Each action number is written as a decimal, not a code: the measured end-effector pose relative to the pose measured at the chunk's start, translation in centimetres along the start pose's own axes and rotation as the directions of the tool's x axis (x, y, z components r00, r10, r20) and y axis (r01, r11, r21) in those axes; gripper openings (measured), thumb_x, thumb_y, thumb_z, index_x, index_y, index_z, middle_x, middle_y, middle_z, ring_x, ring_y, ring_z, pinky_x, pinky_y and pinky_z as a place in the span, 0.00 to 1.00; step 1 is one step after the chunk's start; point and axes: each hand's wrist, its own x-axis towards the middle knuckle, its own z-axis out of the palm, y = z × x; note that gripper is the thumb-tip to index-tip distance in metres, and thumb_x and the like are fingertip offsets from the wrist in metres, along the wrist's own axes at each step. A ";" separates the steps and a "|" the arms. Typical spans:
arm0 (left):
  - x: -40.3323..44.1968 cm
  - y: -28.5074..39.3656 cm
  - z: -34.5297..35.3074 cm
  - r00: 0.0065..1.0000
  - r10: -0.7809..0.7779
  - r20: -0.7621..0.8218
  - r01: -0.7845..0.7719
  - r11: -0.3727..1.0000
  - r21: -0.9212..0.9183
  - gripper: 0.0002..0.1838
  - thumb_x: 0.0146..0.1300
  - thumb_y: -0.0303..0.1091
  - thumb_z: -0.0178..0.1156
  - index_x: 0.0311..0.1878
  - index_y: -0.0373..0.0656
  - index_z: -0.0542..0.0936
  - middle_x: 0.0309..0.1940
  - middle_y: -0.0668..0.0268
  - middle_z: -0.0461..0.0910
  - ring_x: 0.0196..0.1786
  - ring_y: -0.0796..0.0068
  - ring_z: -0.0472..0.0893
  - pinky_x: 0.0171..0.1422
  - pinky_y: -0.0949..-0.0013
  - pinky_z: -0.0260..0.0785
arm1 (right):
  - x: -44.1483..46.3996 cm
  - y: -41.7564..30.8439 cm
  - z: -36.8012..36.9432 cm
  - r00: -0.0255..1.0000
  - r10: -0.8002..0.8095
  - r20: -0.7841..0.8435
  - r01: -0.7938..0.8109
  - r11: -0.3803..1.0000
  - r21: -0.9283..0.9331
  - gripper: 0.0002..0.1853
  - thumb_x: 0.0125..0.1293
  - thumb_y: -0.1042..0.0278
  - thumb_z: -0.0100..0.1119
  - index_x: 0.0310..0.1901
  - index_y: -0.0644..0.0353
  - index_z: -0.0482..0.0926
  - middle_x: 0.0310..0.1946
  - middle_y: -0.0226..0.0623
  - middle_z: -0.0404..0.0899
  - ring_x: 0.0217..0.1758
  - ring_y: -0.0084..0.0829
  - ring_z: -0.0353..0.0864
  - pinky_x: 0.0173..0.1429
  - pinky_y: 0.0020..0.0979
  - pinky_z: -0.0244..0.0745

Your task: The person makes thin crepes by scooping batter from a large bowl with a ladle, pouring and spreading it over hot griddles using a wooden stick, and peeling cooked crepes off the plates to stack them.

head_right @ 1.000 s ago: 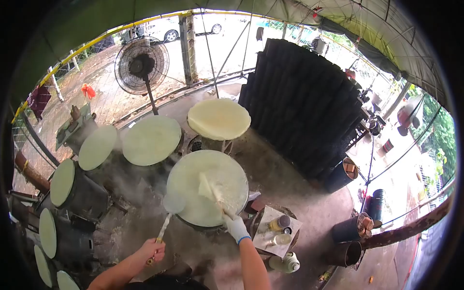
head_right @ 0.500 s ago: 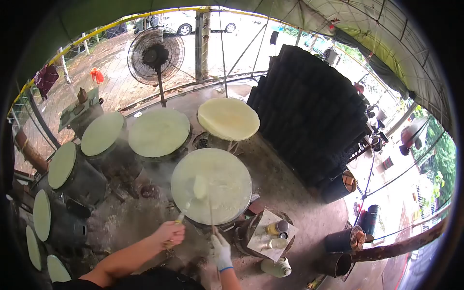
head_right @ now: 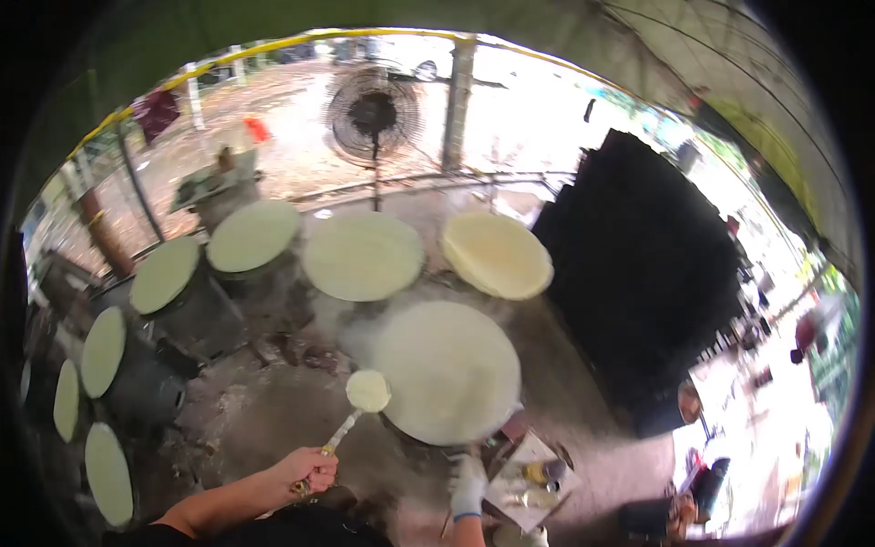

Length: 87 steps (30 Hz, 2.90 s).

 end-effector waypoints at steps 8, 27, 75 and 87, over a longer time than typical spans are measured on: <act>-4.7 2.5 -8.9 0.962 0.174 -0.211 -0.193 0.978 -0.072 0.11 0.68 0.27 0.53 0.30 0.45 0.63 0.19 0.72 0.62 0.17 0.84 0.62 0.18 0.76 0.54 | -1.3 1.7 8.3 0.954 -0.079 0.288 0.187 0.909 -0.372 0.19 0.69 0.68 0.54 0.61 0.48 0.75 0.23 0.23 0.73 0.18 0.14 0.67 0.17 0.17 0.58; -15.8 17.5 -32.4 0.847 0.323 -0.423 -0.469 0.828 -0.306 0.10 0.67 0.30 0.54 0.34 0.46 0.63 0.19 0.74 0.61 0.16 0.85 0.61 0.17 0.76 0.52 | -14.2 6.6 54.4 0.654 0.275 0.705 0.446 0.614 -0.652 0.21 0.73 0.60 0.47 0.64 0.57 0.71 0.32 0.32 0.81 0.28 0.20 0.75 0.33 0.23 0.73; -24.4 23.6 -41.0 0.416 0.040 -0.908 -0.902 -0.105 -0.418 0.13 0.69 0.41 0.52 0.35 0.41 0.73 0.16 0.66 0.68 0.11 0.80 0.60 0.13 0.76 0.52 | -2.6 33.4 97.8 0.527 0.634 0.566 -0.099 0.707 -0.700 0.07 0.64 0.76 0.53 0.43 0.57 0.75 0.32 0.37 0.79 0.22 0.38 0.80 0.22 0.39 0.76; -27.8 22.4 -44.0 0.361 0.048 -0.931 -0.932 0.034 -0.360 0.11 0.67 0.42 0.56 0.37 0.44 0.73 0.20 0.67 0.71 0.13 0.81 0.63 0.15 0.74 0.53 | 1.1 36.1 97.7 0.457 0.682 0.571 -0.158 0.694 -0.703 0.06 0.63 0.76 0.50 0.41 0.58 0.72 0.27 0.38 0.77 0.23 0.37 0.78 0.23 0.36 0.75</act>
